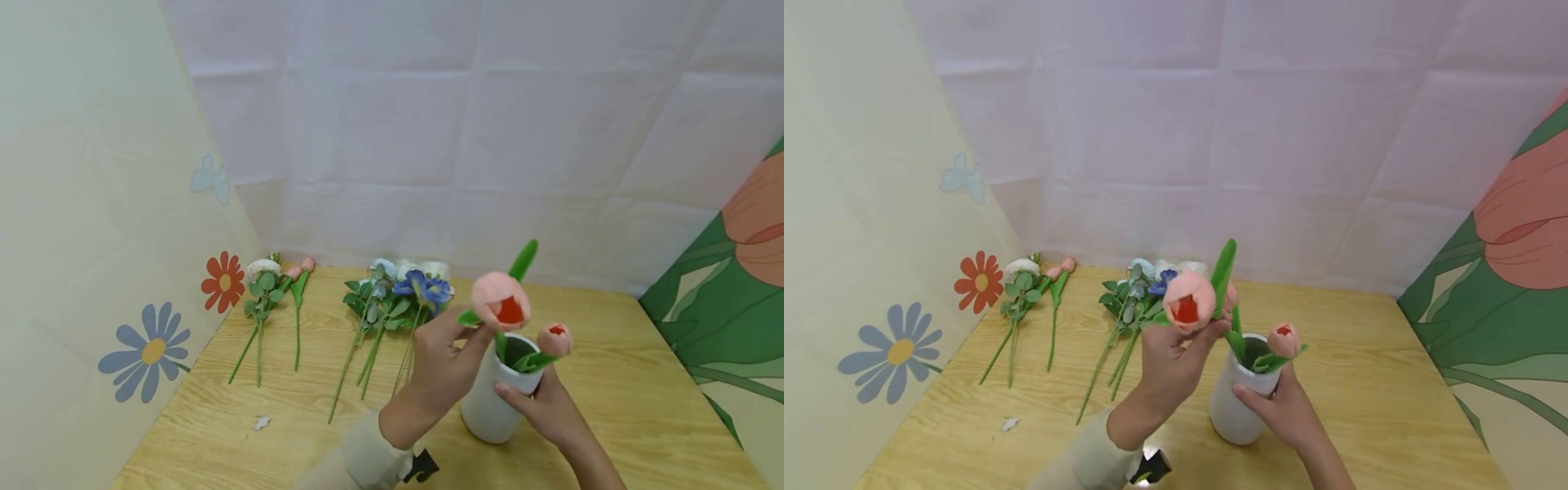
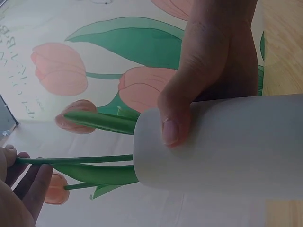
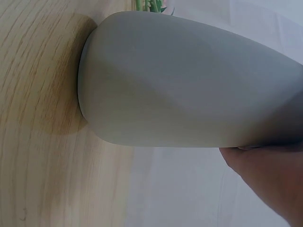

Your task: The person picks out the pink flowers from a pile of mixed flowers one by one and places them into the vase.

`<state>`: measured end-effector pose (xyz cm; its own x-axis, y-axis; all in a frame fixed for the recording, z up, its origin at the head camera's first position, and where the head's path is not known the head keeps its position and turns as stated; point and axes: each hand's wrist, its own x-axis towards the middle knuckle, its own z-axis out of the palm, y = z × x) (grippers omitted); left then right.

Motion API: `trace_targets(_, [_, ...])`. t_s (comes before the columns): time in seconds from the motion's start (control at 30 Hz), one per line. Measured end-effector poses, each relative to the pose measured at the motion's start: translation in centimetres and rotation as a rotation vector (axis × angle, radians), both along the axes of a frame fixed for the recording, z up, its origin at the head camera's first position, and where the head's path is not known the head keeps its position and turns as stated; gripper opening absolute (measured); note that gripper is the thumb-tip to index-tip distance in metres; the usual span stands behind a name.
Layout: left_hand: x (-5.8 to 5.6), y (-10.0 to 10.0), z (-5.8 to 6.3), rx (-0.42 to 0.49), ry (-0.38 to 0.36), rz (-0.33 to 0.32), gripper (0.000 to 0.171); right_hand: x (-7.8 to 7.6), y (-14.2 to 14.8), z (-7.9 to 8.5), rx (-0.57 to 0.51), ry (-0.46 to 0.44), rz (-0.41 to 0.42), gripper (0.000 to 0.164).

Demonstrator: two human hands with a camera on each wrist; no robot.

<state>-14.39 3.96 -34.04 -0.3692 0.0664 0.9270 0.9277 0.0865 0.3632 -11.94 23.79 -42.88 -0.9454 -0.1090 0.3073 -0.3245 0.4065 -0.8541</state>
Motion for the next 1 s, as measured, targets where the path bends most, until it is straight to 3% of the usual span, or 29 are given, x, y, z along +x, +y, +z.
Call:
trace_targets(0.23, [0.2, 0.3, -0.3, -0.029, -0.017, -0.003, 0.021, 0.1, 0.1, 0.0, -0.029, 0.005, 0.033, 0.065])
trace_targets(0.6, [-0.1, 0.8, -1.6, -0.028, 0.034, 0.017, 0.022, 0.0, 0.2, 0.0, -0.004, -0.007, 0.029, 0.068])
trace_targets(1.0, [0.0, 1.3, -3.4, -0.043, -0.095, -0.04, 0.018, 0.0, 0.1, -0.1, -0.04, 0.032, 0.066, 0.061])
